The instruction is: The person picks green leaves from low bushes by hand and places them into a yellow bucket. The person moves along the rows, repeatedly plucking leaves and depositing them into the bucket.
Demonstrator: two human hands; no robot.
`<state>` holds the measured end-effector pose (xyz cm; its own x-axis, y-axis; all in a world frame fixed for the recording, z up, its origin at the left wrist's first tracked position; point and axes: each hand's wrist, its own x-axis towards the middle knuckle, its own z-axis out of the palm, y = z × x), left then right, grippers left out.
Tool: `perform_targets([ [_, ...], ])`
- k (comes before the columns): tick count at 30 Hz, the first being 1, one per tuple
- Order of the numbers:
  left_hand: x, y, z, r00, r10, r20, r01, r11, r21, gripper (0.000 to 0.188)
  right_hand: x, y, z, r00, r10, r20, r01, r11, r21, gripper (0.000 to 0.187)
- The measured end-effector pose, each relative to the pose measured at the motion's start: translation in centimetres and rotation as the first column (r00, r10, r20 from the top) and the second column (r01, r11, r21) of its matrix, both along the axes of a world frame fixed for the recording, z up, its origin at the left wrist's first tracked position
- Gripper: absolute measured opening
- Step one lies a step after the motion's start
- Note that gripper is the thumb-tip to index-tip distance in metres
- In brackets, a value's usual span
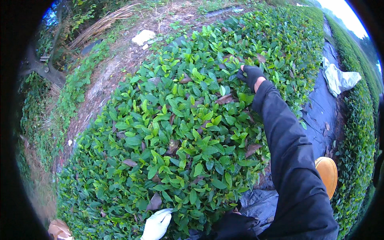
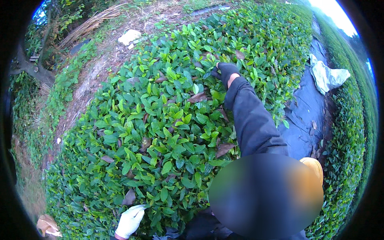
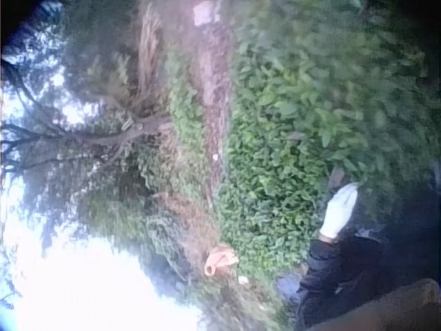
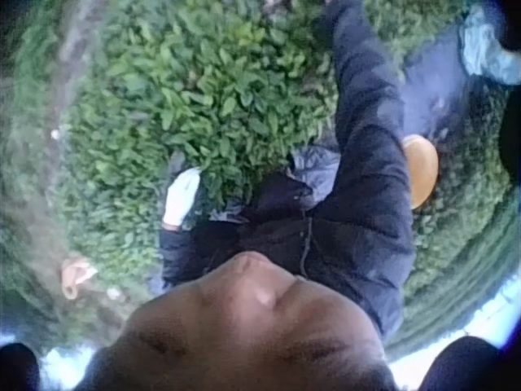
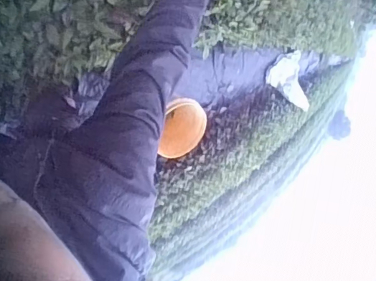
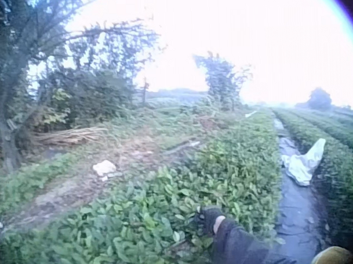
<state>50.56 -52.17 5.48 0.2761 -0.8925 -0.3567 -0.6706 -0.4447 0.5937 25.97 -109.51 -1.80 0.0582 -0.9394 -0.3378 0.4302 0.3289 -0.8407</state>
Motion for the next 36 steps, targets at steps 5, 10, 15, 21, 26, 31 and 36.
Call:
perform_targets([
  [5,0.4,0.3,0.8,0.998,-0.050,-0.044,0.048,0.997,-0.055,0.027,1.4,-2.9,-1.6,0.968,0.153,-0.200,-0.183,0.973,-0.144,0.019],
  [10,0.4,-0.5,0.6,0.995,-0.069,-0.077,0.064,0.995,-0.076,0.026,-0.3,-6.8,-4.1,0.480,-0.119,-0.869,-0.293,0.912,-0.287,0.034],
  [15,0.2,0.1,0.2,0.999,0.008,-0.048,-0.009,1.000,-0.008,0.022,0.6,-0.5,-3.6,0.999,0.019,-0.035,-0.015,0.993,0.121,0.027],
  [21,0.6,0.1,0.6,0.994,-0.045,-0.098,0.039,0.997,-0.062,0.026,-2.8,12.5,2.8,0.724,0.616,-0.311,-0.658,0.751,-0.042,0.044],
  [26,0.4,-0.4,1.1,0.994,-0.050,-0.094,0.043,0.997,-0.070,0.025,-2.7,5.9,7.1,0.900,0.362,-0.244,-0.421,0.867,-0.267,0.031],
  [31,0.2,-0.6,1.6,0.996,-0.080,-0.049,0.075,0.992,-0.097,0.024,1.7,-1.3,5.0,0.984,0.128,-0.124,-0.146,0.977,-0.152,0.023],
  [36,-0.2,0.0,1.9,0.997,-0.068,-0.018,0.067,0.994,-0.082,0.023,2.2,-6.2,0.4,-0.326,-0.454,-0.829,-0.837,0.546,0.030,0.022],
])
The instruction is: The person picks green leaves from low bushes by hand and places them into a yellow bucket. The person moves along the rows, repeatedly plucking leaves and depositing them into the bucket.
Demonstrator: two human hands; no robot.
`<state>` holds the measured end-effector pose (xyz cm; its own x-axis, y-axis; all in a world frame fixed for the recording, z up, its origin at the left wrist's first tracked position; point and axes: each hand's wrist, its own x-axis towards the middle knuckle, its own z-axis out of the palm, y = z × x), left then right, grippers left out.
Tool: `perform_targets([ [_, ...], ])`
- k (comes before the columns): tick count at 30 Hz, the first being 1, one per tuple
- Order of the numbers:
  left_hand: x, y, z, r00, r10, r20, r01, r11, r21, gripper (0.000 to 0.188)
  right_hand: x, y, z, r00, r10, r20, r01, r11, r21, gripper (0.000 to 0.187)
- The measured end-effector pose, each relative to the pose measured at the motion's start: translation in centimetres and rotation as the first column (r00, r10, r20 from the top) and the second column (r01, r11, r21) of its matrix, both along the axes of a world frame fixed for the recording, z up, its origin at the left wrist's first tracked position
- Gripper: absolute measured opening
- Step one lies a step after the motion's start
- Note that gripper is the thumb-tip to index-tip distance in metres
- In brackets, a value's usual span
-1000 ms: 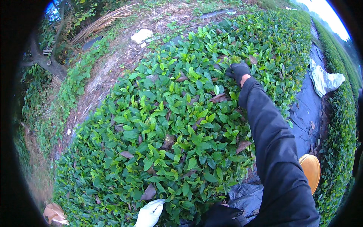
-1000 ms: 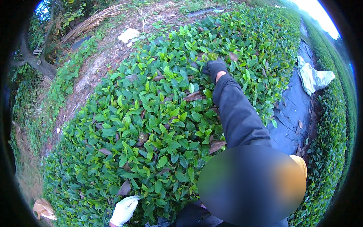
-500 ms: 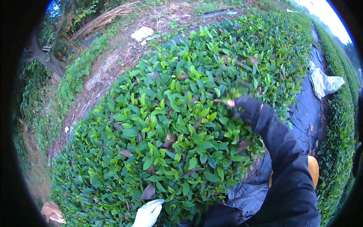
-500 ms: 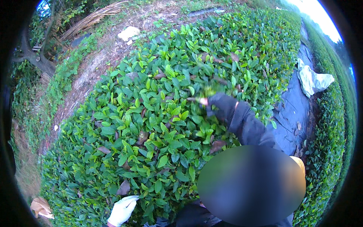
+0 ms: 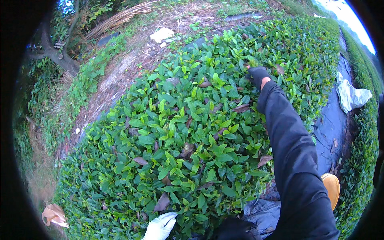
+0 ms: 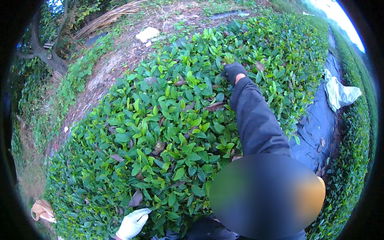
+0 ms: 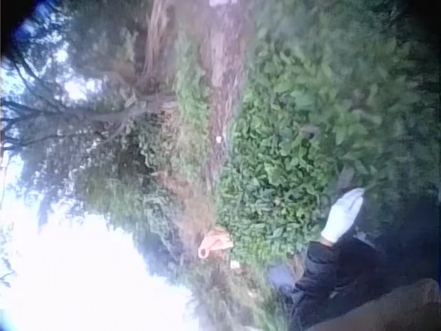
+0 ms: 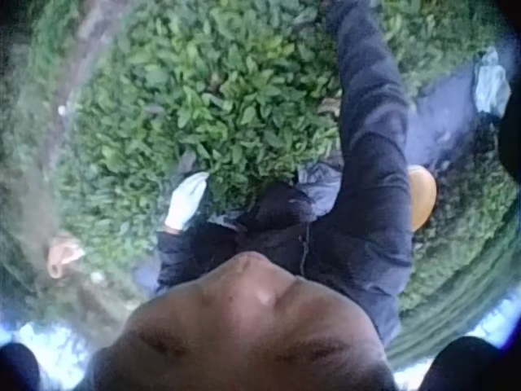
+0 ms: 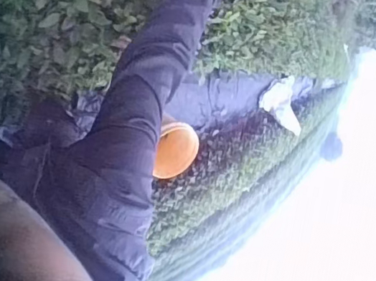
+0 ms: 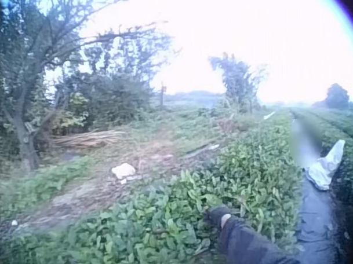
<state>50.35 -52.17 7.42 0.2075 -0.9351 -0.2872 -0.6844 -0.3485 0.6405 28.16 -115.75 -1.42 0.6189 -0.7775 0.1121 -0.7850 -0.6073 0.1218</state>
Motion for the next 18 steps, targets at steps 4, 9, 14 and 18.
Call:
perform_targets([
  [4,-0.2,0.9,0.2,0.999,0.033,0.020,-0.034,0.999,0.014,0.023,4.4,1.3,-0.1,1.000,-0.015,-0.009,0.016,1.000,0.022,0.034],
  [9,-0.2,0.4,-0.3,1.000,-0.013,0.021,0.013,1.000,-0.003,0.023,3.5,1.4,-0.5,0.909,-0.343,0.236,0.284,0.925,0.253,0.035],
  [14,-0.3,-0.2,-0.4,0.999,-0.041,0.013,0.041,0.999,-0.008,0.024,0.1,12.1,3.2,0.930,0.132,0.344,-0.307,0.795,0.523,0.026],
  [18,-0.1,1.2,-0.1,1.000,-0.009,0.006,0.009,1.000,0.026,0.025,-1.7,28.4,9.7,0.813,-0.289,0.506,-0.527,0.005,0.850,0.026],
])
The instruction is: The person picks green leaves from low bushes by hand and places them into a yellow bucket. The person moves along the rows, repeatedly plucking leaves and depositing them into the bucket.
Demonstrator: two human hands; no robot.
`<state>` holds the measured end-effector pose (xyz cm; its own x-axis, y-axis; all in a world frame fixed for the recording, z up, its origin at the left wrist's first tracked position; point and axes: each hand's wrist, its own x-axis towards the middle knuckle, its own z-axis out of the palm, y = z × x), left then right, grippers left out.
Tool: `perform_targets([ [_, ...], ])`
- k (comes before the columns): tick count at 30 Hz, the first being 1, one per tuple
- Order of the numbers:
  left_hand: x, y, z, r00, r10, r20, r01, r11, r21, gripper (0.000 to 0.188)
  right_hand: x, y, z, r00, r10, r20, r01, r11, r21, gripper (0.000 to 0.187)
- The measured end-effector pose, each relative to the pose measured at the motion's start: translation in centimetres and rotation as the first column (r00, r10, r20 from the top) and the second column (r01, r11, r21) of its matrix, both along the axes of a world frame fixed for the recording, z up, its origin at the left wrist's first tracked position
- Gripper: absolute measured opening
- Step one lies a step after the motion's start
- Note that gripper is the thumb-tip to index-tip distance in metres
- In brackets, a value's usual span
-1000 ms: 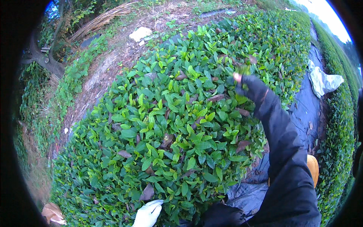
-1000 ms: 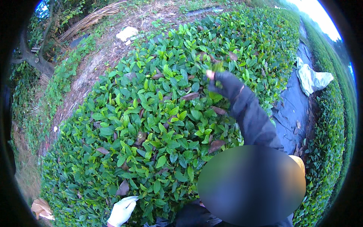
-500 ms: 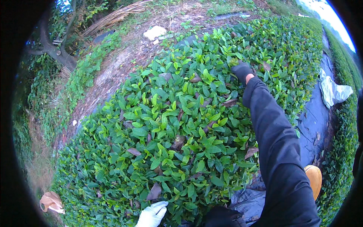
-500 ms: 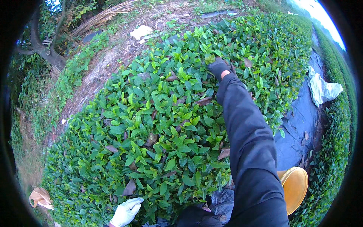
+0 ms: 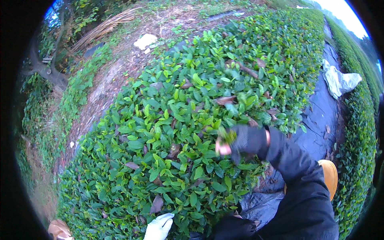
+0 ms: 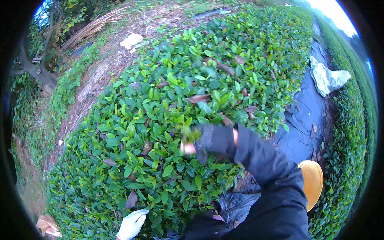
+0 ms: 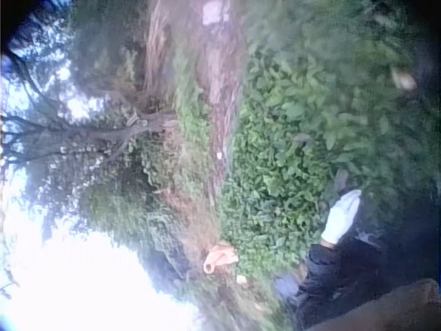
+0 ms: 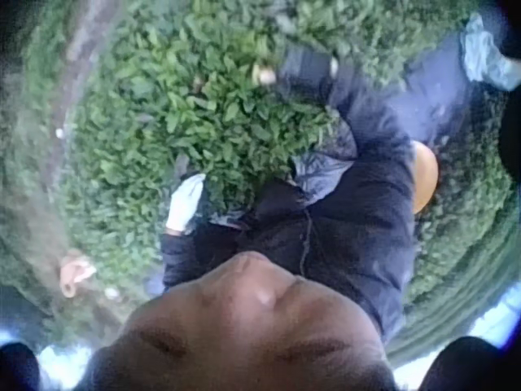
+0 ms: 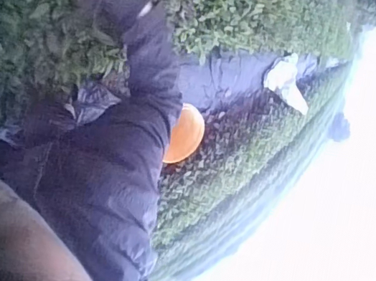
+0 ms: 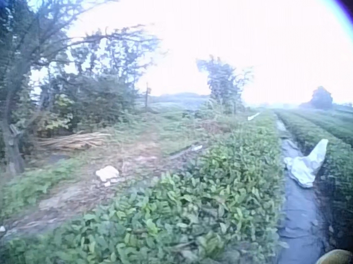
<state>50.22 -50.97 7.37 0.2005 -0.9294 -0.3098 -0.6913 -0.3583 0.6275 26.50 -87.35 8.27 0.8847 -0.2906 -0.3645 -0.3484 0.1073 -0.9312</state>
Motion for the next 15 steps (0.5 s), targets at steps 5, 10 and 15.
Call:
perform_targets([
  [5,-0.4,-0.7,0.0,0.998,-0.018,-0.056,0.017,1.000,-0.022,0.025,-7.6,1.5,-5.3,0.908,-0.405,0.108,0.386,0.908,0.161,0.030],
  [10,-0.4,-0.2,0.6,0.996,-0.010,-0.091,0.006,0.999,-0.051,0.025,-11.4,-1.2,-7.7,0.621,-0.771,0.141,0.714,0.631,0.303,0.018],
  [15,-0.5,0.0,0.9,0.997,0.057,-0.050,-0.059,0.997,-0.054,0.024,-12.7,-2.1,-7.6,0.487,-0.864,0.128,0.795,0.500,0.343,0.018],
])
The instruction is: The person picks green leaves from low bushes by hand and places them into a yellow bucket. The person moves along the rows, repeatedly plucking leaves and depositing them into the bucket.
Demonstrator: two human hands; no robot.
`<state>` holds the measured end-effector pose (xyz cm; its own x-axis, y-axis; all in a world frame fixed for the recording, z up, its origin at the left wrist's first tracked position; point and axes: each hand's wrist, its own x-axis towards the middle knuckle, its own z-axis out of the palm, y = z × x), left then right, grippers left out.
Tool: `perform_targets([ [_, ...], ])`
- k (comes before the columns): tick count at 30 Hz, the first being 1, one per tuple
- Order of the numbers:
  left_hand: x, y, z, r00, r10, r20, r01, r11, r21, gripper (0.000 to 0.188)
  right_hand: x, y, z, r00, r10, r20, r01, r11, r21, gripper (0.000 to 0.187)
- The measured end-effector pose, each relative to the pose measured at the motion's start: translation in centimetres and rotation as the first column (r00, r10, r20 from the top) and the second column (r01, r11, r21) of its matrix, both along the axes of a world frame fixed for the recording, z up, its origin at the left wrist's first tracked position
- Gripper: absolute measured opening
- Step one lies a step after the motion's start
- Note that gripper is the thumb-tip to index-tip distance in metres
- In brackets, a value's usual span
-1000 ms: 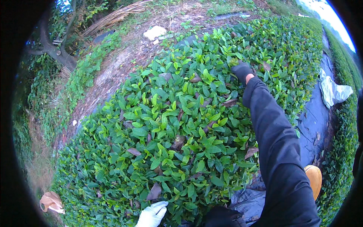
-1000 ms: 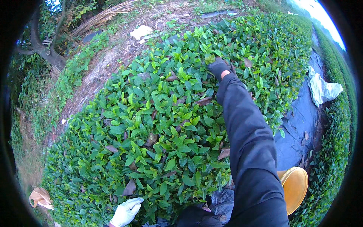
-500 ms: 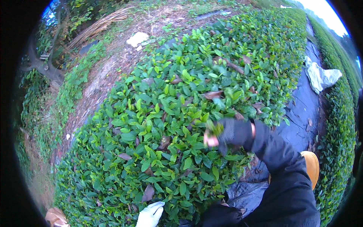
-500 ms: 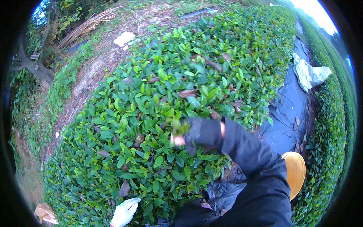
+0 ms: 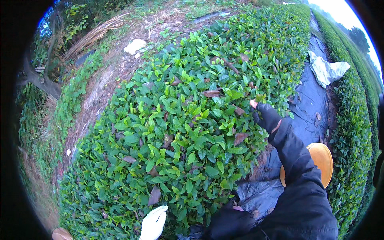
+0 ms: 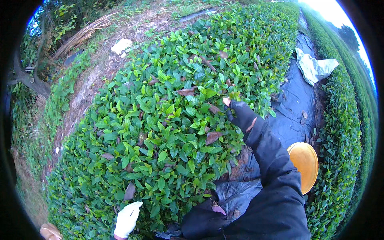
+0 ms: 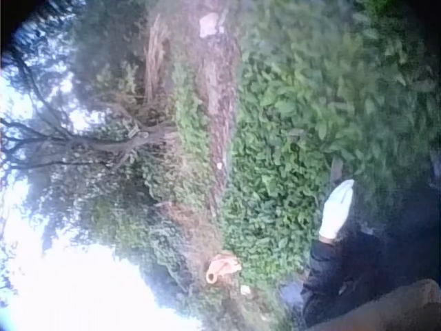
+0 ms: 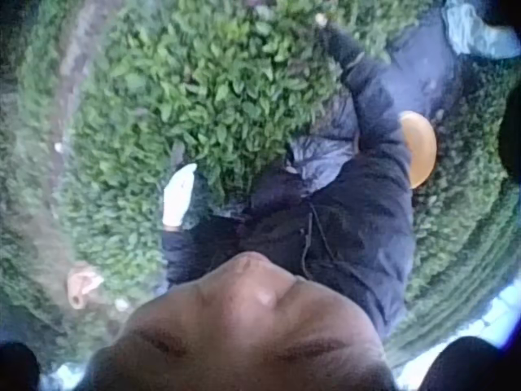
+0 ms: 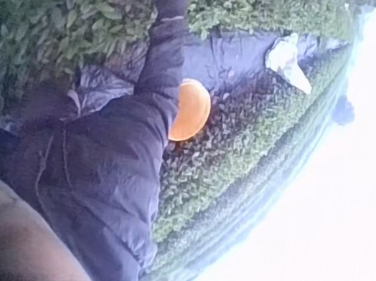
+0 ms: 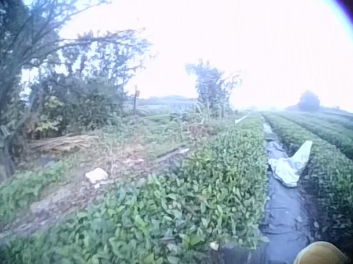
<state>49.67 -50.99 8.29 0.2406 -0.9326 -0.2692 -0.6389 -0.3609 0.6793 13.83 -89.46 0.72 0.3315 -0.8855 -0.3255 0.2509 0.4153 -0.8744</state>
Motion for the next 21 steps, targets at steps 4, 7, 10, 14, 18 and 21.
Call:
perform_targets([
  [4,0.6,0.9,0.1,0.998,-0.023,0.061,0.024,1.000,-0.018,0.023,2.4,0.7,1.8,0.983,-0.109,-0.148,0.090,0.988,-0.128,0.020],
  [7,0.8,1.3,-0.2,0.998,-0.028,0.055,0.028,1.000,-0.013,0.024,3.0,-0.5,-0.7,0.965,-0.072,-0.250,0.027,0.983,-0.181,0.021],
  [10,0.9,1.6,-0.4,0.994,-0.067,0.088,0.068,0.998,-0.009,0.024,4.1,-1.7,-2.2,0.938,-0.096,-0.333,-0.048,0.915,-0.400,0.020],
  [14,0.9,1.6,-0.4,0.995,-0.072,0.070,0.073,0.997,-0.014,0.024,6.6,-3.5,-2.3,0.900,-0.127,-0.417,0.028,0.971,-0.236,0.026],
  [18,0.5,1.3,-0.4,0.997,-0.069,0.042,0.070,0.998,-0.010,0.024,6.7,-6.9,-4.1,0.573,-0.317,-0.756,-0.235,0.820,-0.522,0.030],
  [21,0.6,1.9,-0.1,0.997,-0.051,0.057,0.051,0.999,-0.003,0.023,9.5,-5.7,-2.0,0.452,-0.436,-0.778,-0.291,0.752,-0.591,0.032],
])
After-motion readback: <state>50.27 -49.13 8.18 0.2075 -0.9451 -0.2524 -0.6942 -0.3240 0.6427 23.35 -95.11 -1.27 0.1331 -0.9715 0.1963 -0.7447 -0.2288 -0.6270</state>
